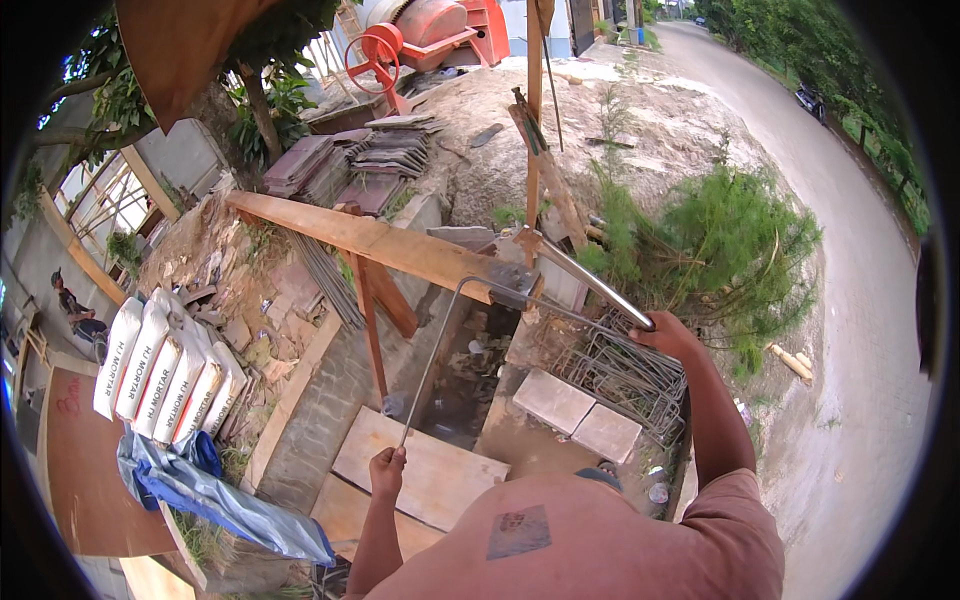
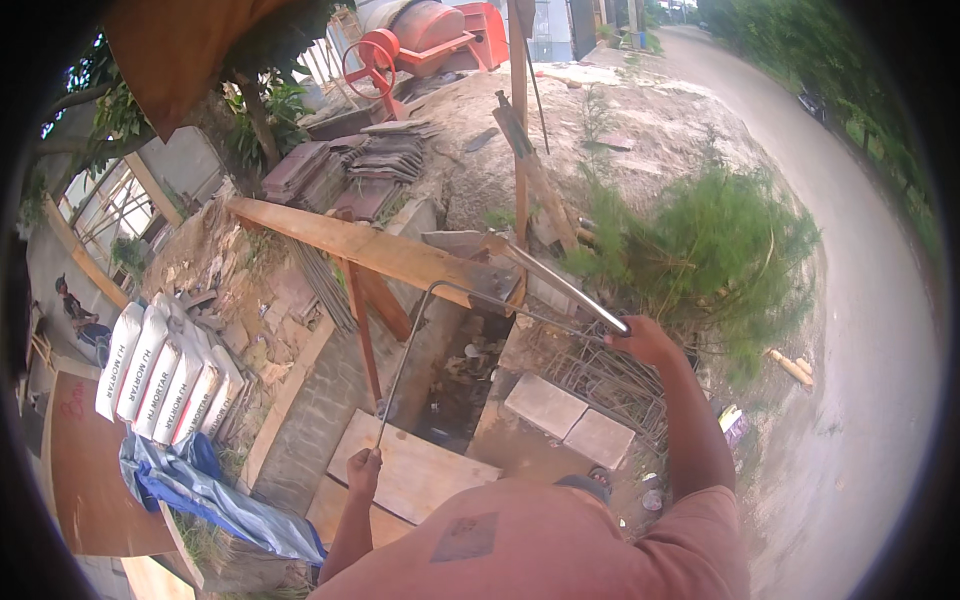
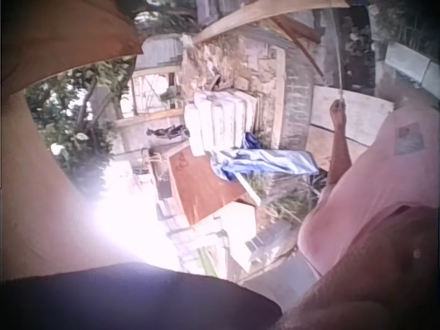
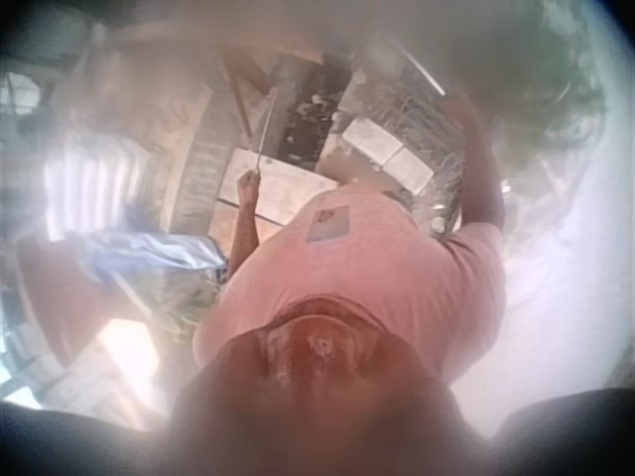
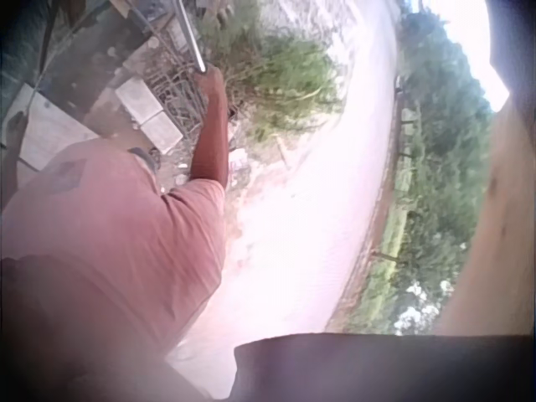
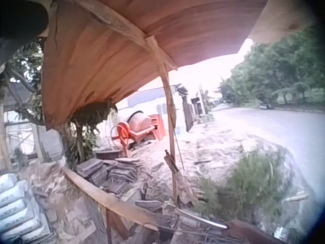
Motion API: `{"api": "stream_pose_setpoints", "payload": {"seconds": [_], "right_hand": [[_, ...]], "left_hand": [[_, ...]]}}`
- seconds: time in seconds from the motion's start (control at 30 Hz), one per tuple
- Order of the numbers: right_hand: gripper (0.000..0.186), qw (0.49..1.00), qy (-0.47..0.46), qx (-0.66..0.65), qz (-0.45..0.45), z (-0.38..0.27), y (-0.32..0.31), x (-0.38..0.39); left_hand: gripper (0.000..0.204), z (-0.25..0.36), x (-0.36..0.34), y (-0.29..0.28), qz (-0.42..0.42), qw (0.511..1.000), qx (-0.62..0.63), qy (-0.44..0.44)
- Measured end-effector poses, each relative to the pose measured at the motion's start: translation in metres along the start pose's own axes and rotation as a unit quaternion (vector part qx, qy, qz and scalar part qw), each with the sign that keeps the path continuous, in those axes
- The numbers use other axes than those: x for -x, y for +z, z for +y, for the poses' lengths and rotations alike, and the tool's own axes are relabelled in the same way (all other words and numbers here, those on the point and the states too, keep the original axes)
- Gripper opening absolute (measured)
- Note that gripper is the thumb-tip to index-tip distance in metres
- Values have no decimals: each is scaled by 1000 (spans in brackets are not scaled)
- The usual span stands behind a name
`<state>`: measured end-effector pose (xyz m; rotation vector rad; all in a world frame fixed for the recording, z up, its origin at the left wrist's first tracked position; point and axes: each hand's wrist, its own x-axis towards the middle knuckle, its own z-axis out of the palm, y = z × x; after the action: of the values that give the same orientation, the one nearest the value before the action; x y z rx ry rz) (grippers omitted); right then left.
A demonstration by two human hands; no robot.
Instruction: The person uses a manual metal bender to bend metal rods into a U-shape. They repeatedly insert a rod, operate the lever to bend it, and remove the finished piece, placing it into a nearby pile.
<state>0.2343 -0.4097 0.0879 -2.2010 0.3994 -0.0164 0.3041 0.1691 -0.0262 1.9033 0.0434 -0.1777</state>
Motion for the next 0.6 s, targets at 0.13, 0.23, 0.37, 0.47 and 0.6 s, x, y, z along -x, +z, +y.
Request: {"api": "stream_pose_setpoints", "payload": {"seconds": [0.13, 0.23, 0.37, 0.47, 0.6], "right_hand": [[32, 997, 12, 18, 76, 59, 0, 22], [32, 976, -14, 141, 166, 86, -8, 33], [29, 959, -20, 165, 231, 89, -3, 24], [30, 959, -35, 160, 231, 88, 2, 9], [31, 970, -15, 137, 202, 80, 13, 1]], "left_hand": [[42, -6, -5, 19, 13, 999, -36, 4], [45, 9, -12, 33, 33, 995, -92, -6], [46, 41, -43, 39, 61, 965, -252, 24], [44, 52, -78, 27, 59, 943, -326, 22], [45, 65, -106, 11, 42, 930, -365, 15]]}}
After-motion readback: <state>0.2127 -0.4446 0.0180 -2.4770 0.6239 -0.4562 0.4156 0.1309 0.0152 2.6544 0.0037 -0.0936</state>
